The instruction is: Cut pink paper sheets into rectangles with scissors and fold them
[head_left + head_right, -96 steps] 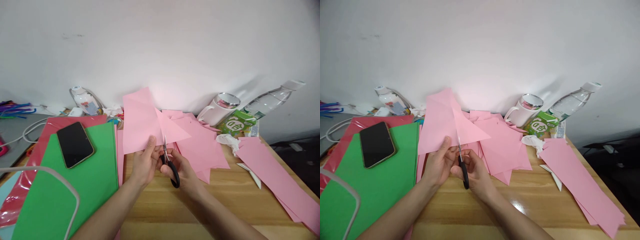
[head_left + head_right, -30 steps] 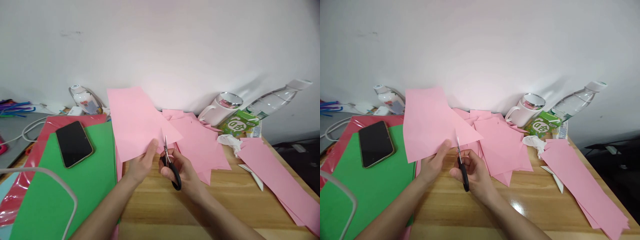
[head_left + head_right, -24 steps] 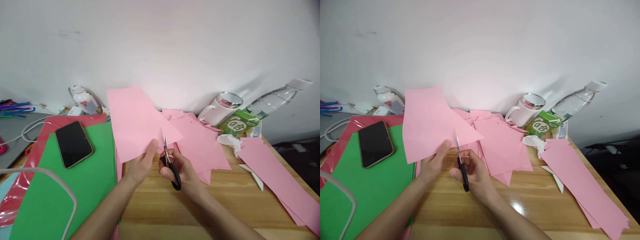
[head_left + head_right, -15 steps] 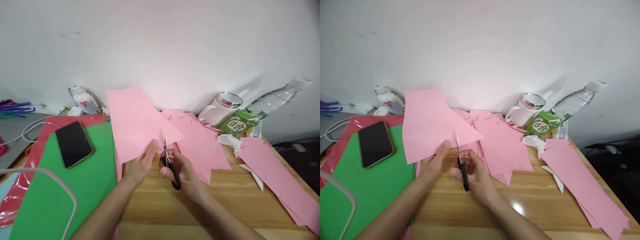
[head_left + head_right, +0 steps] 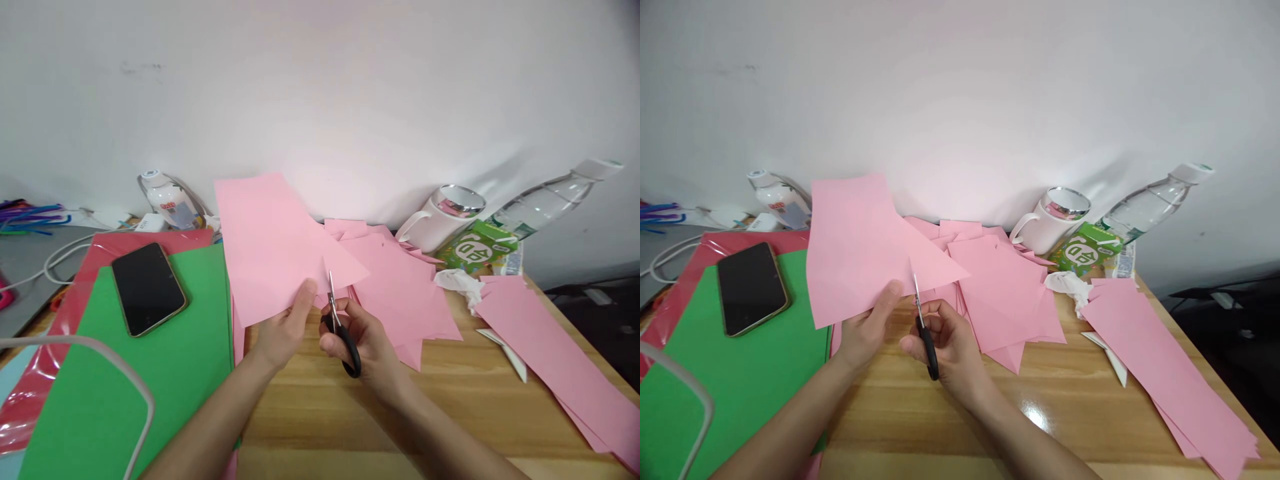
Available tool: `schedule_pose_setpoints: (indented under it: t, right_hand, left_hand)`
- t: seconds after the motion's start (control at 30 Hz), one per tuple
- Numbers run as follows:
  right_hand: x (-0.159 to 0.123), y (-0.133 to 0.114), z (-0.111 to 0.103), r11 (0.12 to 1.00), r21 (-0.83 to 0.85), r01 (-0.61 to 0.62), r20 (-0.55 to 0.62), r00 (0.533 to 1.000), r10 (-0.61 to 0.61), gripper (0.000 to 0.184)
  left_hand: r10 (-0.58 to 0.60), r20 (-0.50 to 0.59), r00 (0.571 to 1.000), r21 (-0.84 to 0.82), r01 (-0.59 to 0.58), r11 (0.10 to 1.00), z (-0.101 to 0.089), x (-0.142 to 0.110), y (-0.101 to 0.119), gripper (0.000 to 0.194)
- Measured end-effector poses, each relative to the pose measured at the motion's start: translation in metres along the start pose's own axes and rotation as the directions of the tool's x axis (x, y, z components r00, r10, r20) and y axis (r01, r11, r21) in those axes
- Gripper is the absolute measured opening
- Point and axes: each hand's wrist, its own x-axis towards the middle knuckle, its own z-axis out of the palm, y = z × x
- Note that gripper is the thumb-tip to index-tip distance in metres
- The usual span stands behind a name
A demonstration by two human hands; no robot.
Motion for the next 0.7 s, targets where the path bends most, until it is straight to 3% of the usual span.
schedule_pose_setpoints:
  t: [0.2,0.7]
  right_hand:
    - [0.0002,-0.0034,0.0011,1.000,-0.008,0.021,-0.023,0.999,-0.022,0.049]
    - [0.0000,-0.0028,0.0002,0.998,-0.053,0.038,-0.025,0.999,-0.039,0.044]
  left_hand:
    - [0.018,-0.003,1.000,0.061,-0.018,0.998,0.0006,-0.0021,-0.0006,0.032]
    - [0.029,-0.009,1.000,0.089,-0.028,0.996,0.0008,-0.0026,0.0000,0.034]
